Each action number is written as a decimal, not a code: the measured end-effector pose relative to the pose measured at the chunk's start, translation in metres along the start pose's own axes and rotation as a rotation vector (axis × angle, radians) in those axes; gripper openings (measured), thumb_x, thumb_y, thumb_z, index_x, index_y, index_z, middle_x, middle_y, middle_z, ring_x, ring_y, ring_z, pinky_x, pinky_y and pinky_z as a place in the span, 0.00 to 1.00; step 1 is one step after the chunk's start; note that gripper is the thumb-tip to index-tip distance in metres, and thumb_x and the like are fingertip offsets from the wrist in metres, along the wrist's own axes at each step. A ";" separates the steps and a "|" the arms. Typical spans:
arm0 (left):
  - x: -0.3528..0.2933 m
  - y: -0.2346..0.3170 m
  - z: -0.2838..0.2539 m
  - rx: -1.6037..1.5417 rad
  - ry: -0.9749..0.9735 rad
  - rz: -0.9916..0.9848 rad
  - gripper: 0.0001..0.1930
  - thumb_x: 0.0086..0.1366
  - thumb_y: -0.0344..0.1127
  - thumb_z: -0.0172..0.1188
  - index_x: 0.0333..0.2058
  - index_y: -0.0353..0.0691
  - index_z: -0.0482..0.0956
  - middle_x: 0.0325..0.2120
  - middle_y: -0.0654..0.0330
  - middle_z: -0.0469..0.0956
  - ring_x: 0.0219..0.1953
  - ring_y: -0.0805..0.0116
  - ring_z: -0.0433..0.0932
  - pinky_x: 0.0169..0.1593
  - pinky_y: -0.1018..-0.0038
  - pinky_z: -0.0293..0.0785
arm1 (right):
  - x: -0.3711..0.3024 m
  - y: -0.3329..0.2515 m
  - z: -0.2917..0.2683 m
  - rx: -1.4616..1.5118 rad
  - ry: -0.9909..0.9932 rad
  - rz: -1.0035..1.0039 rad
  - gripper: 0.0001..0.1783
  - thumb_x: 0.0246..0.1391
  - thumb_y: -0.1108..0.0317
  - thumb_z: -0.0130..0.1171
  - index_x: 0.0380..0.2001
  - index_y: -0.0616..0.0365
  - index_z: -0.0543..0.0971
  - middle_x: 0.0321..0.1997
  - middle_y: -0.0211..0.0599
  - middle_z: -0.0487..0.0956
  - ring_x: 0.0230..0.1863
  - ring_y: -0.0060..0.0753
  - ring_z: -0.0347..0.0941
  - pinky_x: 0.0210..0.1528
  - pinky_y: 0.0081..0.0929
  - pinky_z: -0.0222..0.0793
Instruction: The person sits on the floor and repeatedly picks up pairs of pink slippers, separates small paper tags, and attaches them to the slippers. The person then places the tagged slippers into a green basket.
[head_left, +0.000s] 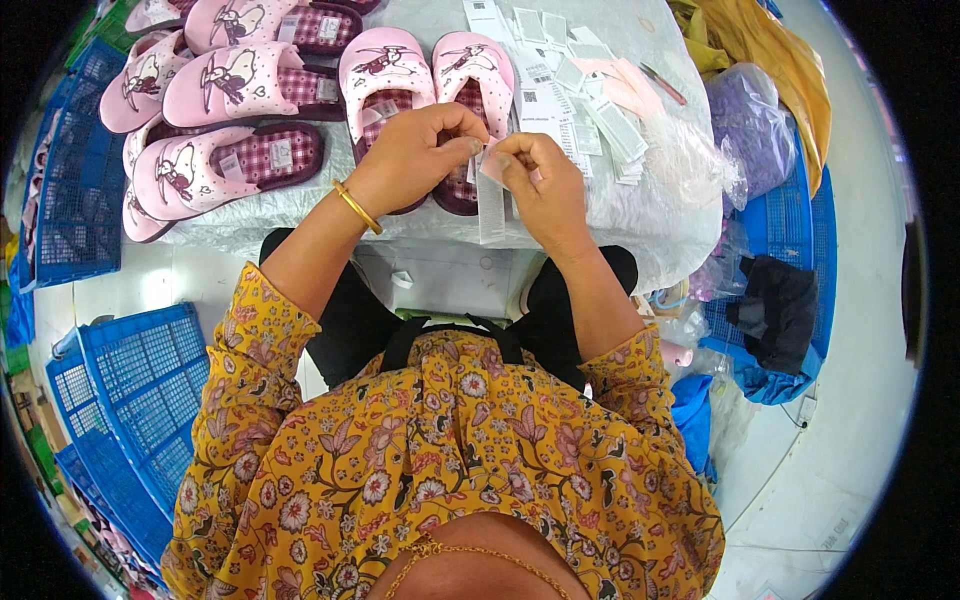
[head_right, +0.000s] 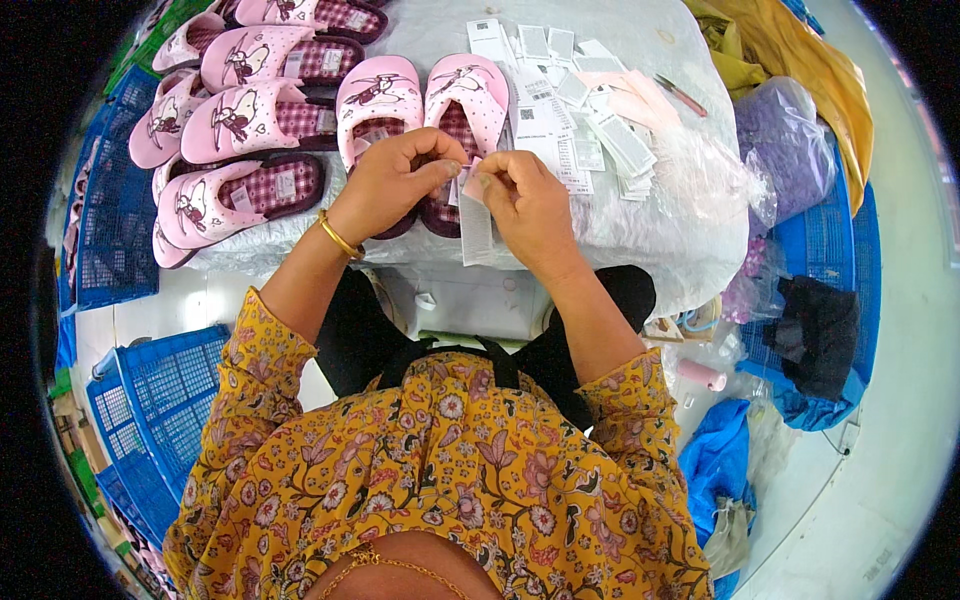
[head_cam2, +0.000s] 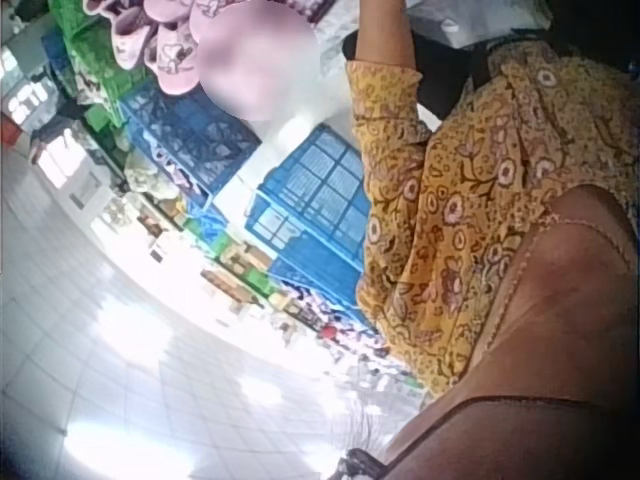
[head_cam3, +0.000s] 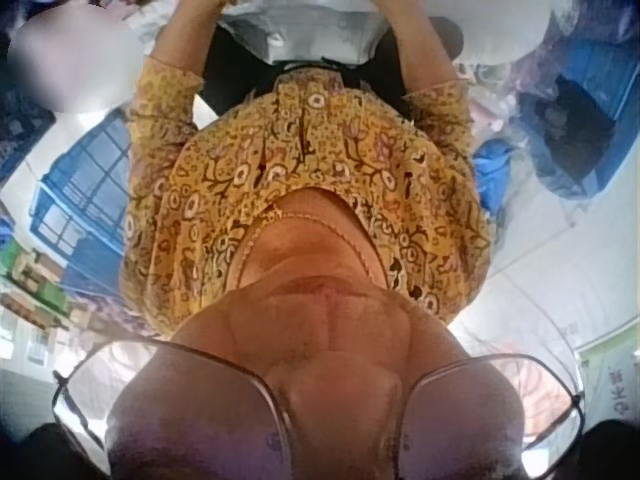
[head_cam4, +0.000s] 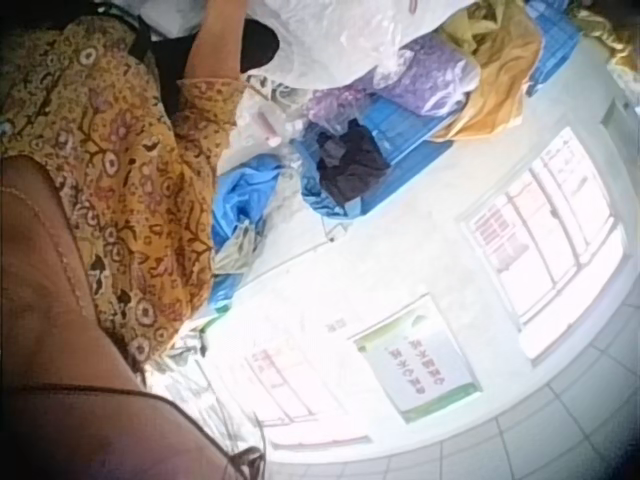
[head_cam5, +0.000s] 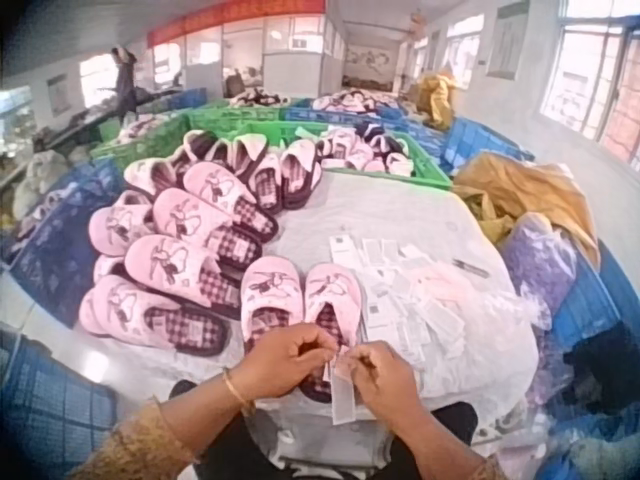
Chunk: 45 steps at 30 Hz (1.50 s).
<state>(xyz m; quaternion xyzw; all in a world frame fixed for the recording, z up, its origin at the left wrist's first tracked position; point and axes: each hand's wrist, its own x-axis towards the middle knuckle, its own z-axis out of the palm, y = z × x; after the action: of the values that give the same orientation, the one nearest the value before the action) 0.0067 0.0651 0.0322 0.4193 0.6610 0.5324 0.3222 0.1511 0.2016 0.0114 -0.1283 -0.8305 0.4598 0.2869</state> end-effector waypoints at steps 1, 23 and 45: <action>0.001 0.001 -0.001 -0.004 0.008 0.003 0.07 0.65 0.29 0.57 0.39 0.35 0.78 0.29 0.69 0.75 0.28 0.83 0.70 0.33 0.83 0.68 | 0.000 -0.002 0.001 0.018 0.003 0.034 0.06 0.52 0.77 0.62 0.35 0.59 0.78 0.33 0.35 0.80 0.31 0.27 0.77 0.34 0.24 0.73; 0.005 -0.013 0.000 -0.092 0.020 0.040 0.07 0.60 0.25 0.61 0.37 0.37 0.75 0.29 0.70 0.74 0.31 0.85 0.71 0.36 0.85 0.68 | 0.005 0.001 0.008 0.251 -0.002 0.196 0.15 0.51 0.78 0.64 0.40 0.60 0.72 0.33 0.34 0.83 0.34 0.16 0.77 0.37 0.17 0.74; 0.001 -0.002 -0.003 0.075 0.032 0.070 0.03 0.56 0.24 0.59 0.29 0.37 0.74 0.25 0.70 0.73 0.29 0.81 0.70 0.34 0.82 0.68 | 0.007 -0.013 0.002 0.068 -0.070 0.223 0.14 0.52 0.73 0.65 0.41 0.60 0.74 0.33 0.34 0.83 0.35 0.19 0.78 0.38 0.22 0.74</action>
<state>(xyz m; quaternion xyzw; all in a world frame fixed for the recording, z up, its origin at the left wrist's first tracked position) 0.0032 0.0650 0.0305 0.4457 0.6704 0.5247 0.2767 0.1448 0.1965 0.0245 -0.1940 -0.8045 0.5209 0.2093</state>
